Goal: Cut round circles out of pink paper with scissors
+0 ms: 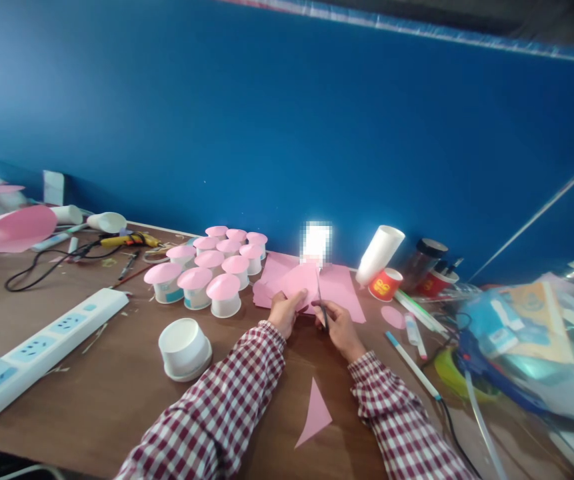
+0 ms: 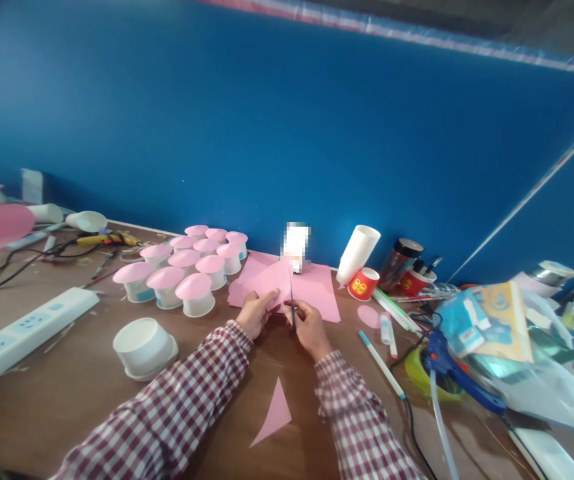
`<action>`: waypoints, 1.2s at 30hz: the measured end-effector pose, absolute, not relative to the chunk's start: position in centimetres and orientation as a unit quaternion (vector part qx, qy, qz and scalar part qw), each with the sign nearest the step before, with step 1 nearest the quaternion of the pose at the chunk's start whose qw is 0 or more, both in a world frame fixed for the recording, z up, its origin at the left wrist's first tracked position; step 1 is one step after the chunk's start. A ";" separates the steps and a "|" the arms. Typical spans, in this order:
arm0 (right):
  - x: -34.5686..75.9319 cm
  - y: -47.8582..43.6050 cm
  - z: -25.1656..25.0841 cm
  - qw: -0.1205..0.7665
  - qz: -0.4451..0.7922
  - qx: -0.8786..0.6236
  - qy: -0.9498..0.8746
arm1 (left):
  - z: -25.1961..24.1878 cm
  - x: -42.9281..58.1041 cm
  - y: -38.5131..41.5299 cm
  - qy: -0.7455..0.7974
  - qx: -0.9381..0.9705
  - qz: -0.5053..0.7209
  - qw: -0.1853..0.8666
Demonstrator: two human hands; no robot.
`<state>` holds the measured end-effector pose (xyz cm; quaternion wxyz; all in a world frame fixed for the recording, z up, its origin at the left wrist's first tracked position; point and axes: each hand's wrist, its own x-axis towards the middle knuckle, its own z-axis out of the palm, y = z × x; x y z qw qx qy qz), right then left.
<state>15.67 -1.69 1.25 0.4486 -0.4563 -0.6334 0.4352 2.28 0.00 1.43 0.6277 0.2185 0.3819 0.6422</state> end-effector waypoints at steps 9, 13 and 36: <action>15.7 -1.7 1.1 0.448 0.421 -0.455 -0.644 | 1.3 2.3 0.0 0.385 0.217 0.640 0.628; 15.7 -1.6 1.2 0.449 0.420 -0.454 -0.645 | 1.5 2.3 -0.1 0.389 0.211 0.642 0.627; 15.7 -1.7 1.3 0.450 0.418 -0.455 -0.645 | 1.4 2.2 0.0 0.385 0.216 0.637 0.631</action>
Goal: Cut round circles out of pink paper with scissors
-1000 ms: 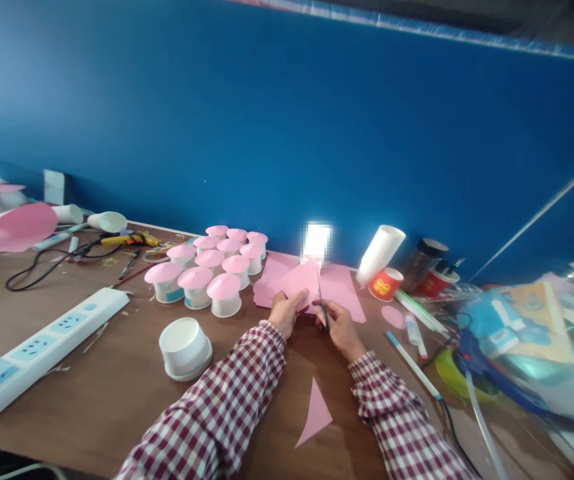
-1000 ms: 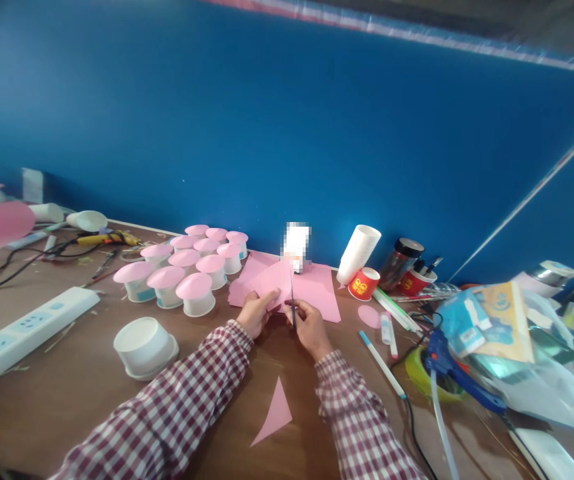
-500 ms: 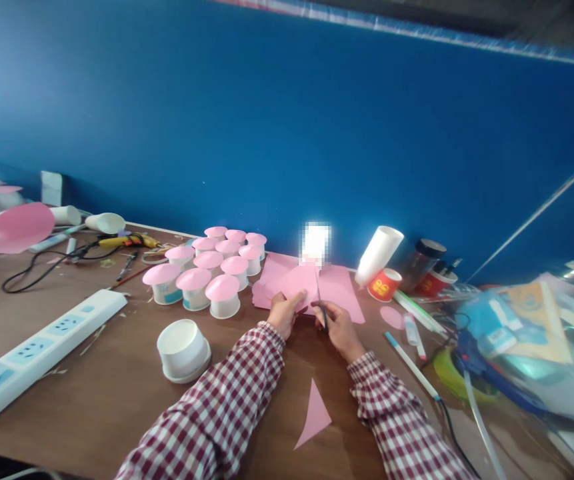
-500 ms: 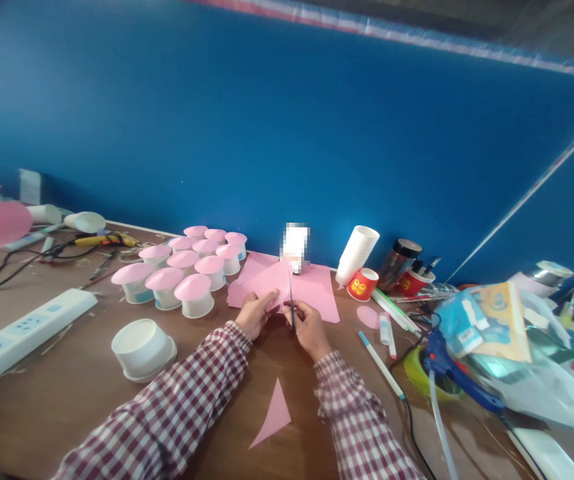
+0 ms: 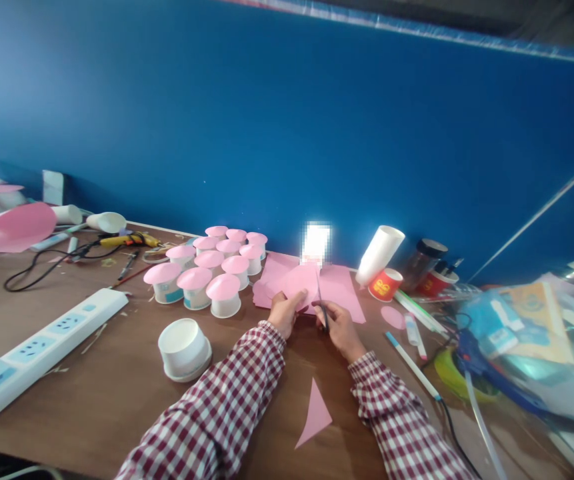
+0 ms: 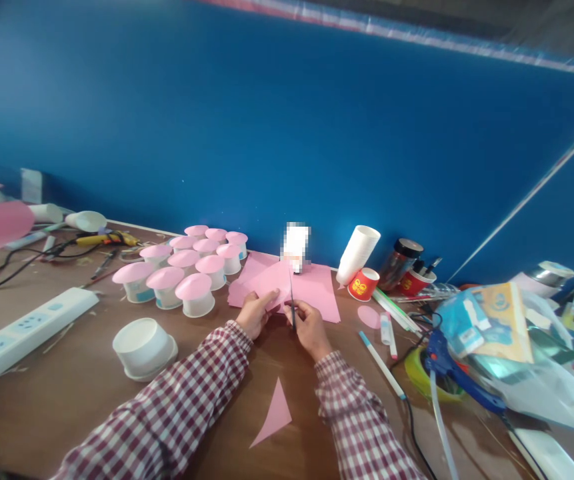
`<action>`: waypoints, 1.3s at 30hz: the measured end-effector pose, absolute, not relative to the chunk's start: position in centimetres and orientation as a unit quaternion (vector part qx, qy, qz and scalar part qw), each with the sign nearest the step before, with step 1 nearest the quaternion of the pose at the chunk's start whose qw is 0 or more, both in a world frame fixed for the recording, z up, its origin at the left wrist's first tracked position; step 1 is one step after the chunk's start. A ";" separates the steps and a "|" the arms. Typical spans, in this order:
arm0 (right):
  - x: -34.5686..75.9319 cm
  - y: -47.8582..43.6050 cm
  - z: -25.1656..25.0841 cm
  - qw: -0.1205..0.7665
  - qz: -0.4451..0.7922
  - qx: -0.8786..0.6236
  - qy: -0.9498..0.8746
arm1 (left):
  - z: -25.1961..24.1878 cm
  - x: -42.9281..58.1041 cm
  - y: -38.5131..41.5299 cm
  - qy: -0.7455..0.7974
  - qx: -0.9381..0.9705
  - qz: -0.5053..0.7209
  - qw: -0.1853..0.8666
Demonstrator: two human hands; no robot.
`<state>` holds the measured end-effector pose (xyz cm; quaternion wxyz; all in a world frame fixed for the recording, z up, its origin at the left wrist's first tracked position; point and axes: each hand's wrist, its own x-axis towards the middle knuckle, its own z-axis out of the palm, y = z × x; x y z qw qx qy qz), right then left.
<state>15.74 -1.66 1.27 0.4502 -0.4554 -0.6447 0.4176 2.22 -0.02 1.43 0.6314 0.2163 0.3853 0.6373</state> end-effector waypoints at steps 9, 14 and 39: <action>15.9 -1.5 1.0 0.449 0.414 -0.453 -0.649 | 1.4 2.2 0.0 0.385 0.217 0.638 0.630; 15.9 -1.5 1.1 0.450 0.411 -0.455 -0.650 | 1.3 2.2 0.1 0.379 0.218 0.637 0.634; 15.8 -1.6 1.2 0.448 0.409 -0.454 -0.653 | 1.5 2.1 0.0 0.388 0.210 0.637 0.632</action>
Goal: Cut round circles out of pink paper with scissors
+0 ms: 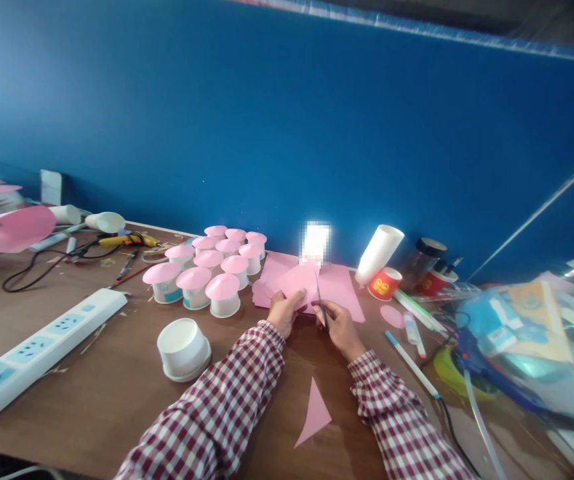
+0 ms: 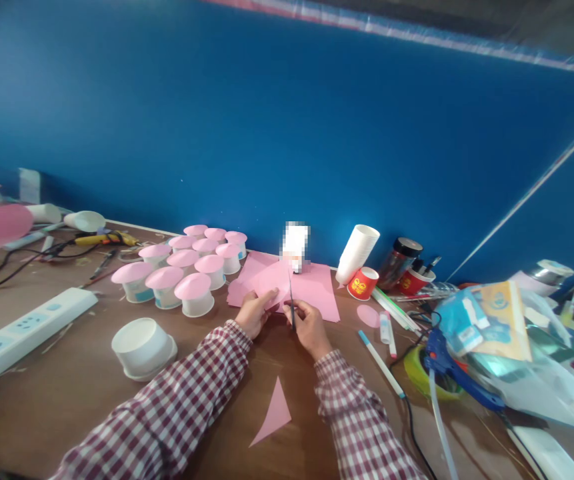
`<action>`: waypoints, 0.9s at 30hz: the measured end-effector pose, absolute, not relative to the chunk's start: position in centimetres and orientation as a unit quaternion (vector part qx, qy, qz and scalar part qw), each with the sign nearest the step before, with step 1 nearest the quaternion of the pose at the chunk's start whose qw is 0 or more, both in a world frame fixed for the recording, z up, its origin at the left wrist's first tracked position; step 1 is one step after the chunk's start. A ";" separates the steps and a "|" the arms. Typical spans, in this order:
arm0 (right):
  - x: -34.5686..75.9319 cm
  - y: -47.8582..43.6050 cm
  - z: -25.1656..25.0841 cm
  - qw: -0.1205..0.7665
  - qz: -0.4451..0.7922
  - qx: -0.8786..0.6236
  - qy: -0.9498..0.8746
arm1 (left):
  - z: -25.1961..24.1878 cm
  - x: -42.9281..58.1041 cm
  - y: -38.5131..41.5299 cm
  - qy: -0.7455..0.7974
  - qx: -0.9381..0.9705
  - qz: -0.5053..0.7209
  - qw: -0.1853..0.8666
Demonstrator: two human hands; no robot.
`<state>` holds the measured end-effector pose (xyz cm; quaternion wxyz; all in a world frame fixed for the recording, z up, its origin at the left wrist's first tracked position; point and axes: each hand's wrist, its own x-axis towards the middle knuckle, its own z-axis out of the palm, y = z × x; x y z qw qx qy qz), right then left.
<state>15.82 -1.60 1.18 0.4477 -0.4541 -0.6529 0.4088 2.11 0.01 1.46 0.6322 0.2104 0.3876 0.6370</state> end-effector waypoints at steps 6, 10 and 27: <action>15.8 -1.6 1.3 0.448 0.406 -0.460 -0.650 | 1.6 2.1 -0.1 0.391 0.207 0.637 0.631; 15.9 -1.5 1.2 0.446 0.400 -0.462 -0.654 | 1.7 2.1 -0.1 0.386 0.208 0.639 0.632; 15.8 -1.7 1.4 0.444 0.408 -0.463 -0.650 | 1.2 2.2 0.1 0.360 0.212 0.657 0.628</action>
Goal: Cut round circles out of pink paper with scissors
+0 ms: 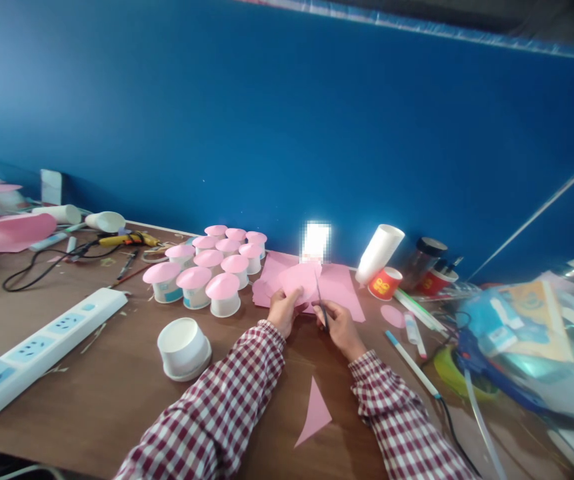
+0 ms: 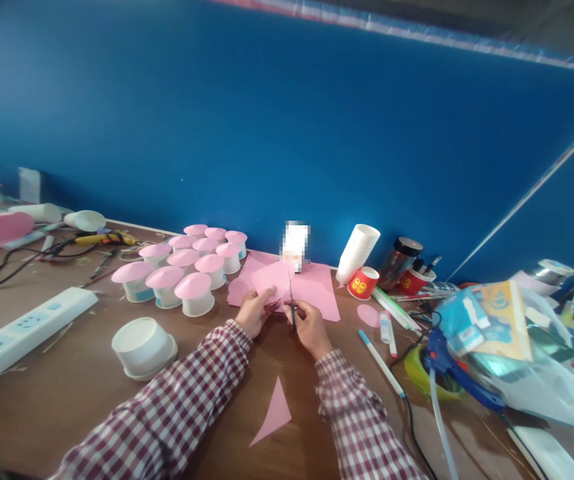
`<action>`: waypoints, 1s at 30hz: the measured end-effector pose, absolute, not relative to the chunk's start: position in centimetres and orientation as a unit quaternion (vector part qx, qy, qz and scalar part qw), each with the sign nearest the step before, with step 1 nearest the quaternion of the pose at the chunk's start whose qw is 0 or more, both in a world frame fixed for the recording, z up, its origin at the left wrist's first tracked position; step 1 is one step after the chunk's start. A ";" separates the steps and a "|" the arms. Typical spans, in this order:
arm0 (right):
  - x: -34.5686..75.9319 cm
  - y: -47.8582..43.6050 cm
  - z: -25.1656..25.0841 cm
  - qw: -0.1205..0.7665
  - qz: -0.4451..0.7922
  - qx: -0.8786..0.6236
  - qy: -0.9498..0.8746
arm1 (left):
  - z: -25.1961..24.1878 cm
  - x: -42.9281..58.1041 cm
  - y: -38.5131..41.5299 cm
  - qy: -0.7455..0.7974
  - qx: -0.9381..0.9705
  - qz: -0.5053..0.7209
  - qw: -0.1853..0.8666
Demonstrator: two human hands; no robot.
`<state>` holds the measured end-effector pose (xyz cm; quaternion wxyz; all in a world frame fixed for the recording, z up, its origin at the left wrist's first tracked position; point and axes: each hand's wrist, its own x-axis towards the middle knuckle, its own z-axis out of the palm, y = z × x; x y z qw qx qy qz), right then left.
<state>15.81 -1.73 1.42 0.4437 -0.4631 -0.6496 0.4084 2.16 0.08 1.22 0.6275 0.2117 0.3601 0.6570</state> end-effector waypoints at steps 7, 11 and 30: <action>15.8 -1.7 1.2 0.443 0.416 -0.457 -0.649 | 1.3 2.1 0.0 0.364 0.208 0.661 0.623; 15.9 -1.6 1.0 0.443 0.420 -0.456 -0.648 | 1.5 2.2 0.0 0.378 0.206 0.654 0.623; 15.9 -1.6 0.8 0.449 0.445 -0.453 -0.629 | 1.1 2.1 0.0 0.369 0.237 0.634 0.636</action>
